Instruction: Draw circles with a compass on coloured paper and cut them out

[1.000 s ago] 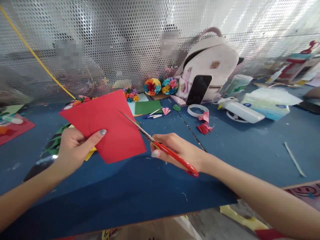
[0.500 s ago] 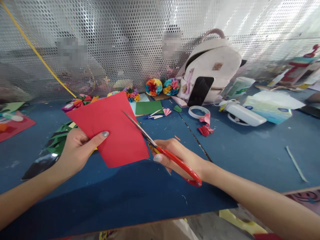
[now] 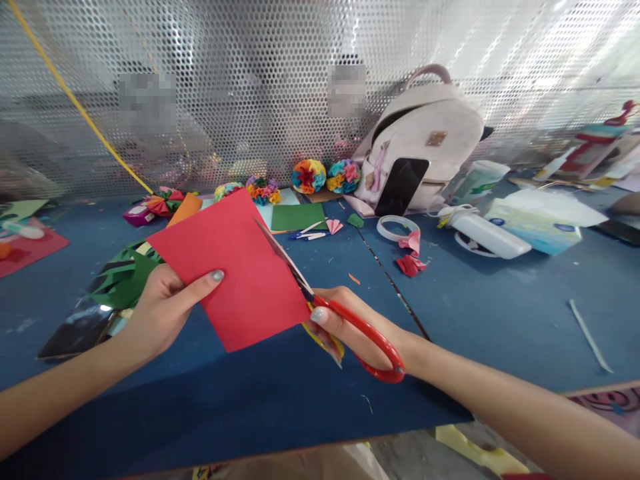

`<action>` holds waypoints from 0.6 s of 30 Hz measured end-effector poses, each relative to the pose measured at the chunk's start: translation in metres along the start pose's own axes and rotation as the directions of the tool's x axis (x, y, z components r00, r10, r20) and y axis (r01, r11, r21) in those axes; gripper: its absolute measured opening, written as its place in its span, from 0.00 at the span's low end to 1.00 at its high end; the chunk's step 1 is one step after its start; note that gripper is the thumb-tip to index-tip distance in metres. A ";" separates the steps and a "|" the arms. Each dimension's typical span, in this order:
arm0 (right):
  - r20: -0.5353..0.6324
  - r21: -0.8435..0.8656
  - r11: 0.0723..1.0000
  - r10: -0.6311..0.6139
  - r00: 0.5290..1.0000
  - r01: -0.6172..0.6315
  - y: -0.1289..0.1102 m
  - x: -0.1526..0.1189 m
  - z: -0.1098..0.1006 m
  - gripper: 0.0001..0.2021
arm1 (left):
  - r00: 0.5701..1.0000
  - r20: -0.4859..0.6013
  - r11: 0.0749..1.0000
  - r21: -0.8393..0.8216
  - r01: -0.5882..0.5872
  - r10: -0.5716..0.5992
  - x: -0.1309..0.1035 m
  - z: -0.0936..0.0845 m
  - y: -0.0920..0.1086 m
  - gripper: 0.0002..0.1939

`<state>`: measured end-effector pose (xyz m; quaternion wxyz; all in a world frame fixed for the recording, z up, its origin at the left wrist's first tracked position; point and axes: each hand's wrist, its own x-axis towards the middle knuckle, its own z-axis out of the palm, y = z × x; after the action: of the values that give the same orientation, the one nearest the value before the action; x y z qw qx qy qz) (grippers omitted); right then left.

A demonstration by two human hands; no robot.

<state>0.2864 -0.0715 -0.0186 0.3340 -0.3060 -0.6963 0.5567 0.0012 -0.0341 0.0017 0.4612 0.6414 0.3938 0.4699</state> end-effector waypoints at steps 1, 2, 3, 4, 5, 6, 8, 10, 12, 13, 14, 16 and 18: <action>0.003 0.004 1.000 -0.002 1.000 0.002 0.000 0.000 0.001 0.32 | 1.000 -0.001 1.000 -0.015 0.004 -0.004 0.000 0.002 0.001 0.10; 0.006 0.009 1.000 -0.004 1.000 0.004 -0.001 0.001 0.001 0.33 | 1.000 -0.007 0.999 -0.032 0.008 -0.008 0.000 0.003 0.001 0.10; 0.005 0.013 1.000 -0.003 1.000 0.003 -0.002 0.001 0.002 0.33 | 1.000 -0.017 0.999 -0.049 0.011 -0.011 -0.001 0.005 0.002 0.10; -0.004 0.020 1.000 -0.003 1.000 0.003 -0.003 0.002 0.003 0.33 | 1.000 -0.028 0.998 -0.065 0.012 -0.014 -0.001 0.006 0.003 0.11; -0.013 0.026 1.000 0.001 1.000 -0.001 -0.004 0.002 0.004 0.33 | 0.999 -0.039 0.997 -0.079 0.012 -0.015 -0.001 0.008 0.004 0.11; -0.021 0.033 0.999 0.008 1.000 -0.007 -0.005 0.003 0.005 0.33 | 0.999 -0.049 0.996 -0.092 0.011 -0.015 -0.002 0.009 0.005 0.11; -0.034 0.052 0.998 0.023 0.999 -0.021 -0.005 0.004 0.006 0.33 | 0.998 -0.056 0.994 -0.104 0.017 -0.023 -0.003 0.011 0.006 0.11; -0.031 0.062 0.998 0.036 0.999 -0.034 -0.003 0.003 0.006 0.33 | 0.998 -0.051 0.994 -0.104 0.035 -0.041 -0.004 0.011 0.005 0.12; -0.020 0.066 0.997 0.041 0.999 -0.040 -0.001 0.002 0.005 0.32 | 0.998 -0.037 0.994 -0.096 0.051 -0.055 -0.004 0.010 0.004 0.13; -0.013 0.067 0.997 0.046 0.999 -0.045 0.000 0.002 0.004 0.32 | 0.998 -0.028 0.994 -0.092 0.054 -0.057 -0.005 0.009 0.003 0.13; -0.007 0.063 0.997 0.051 0.999 -0.051 0.001 0.001 0.004 0.32 | 0.998 -0.020 0.995 -0.088 0.056 -0.058 -0.005 0.009 0.002 0.13; -0.005 0.043 0.998 0.052 0.999 -0.052 0.003 0.000 0.003 0.32 | 0.998 -0.005 0.995 -0.083 0.061 -0.061 -0.005 0.008 0.000 0.14; -0.005 0.010 0.999 0.044 0.999 -0.044 0.004 0.000 0.003 0.32 | 0.998 0.004 0.995 -0.077 0.065 -0.065 -0.005 0.008 -0.001 0.15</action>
<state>0.2844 -0.0726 -0.0231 0.3249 -0.3213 -0.6858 0.5665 0.0074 -0.0401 -0.0010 0.5010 0.6103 0.3958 0.4690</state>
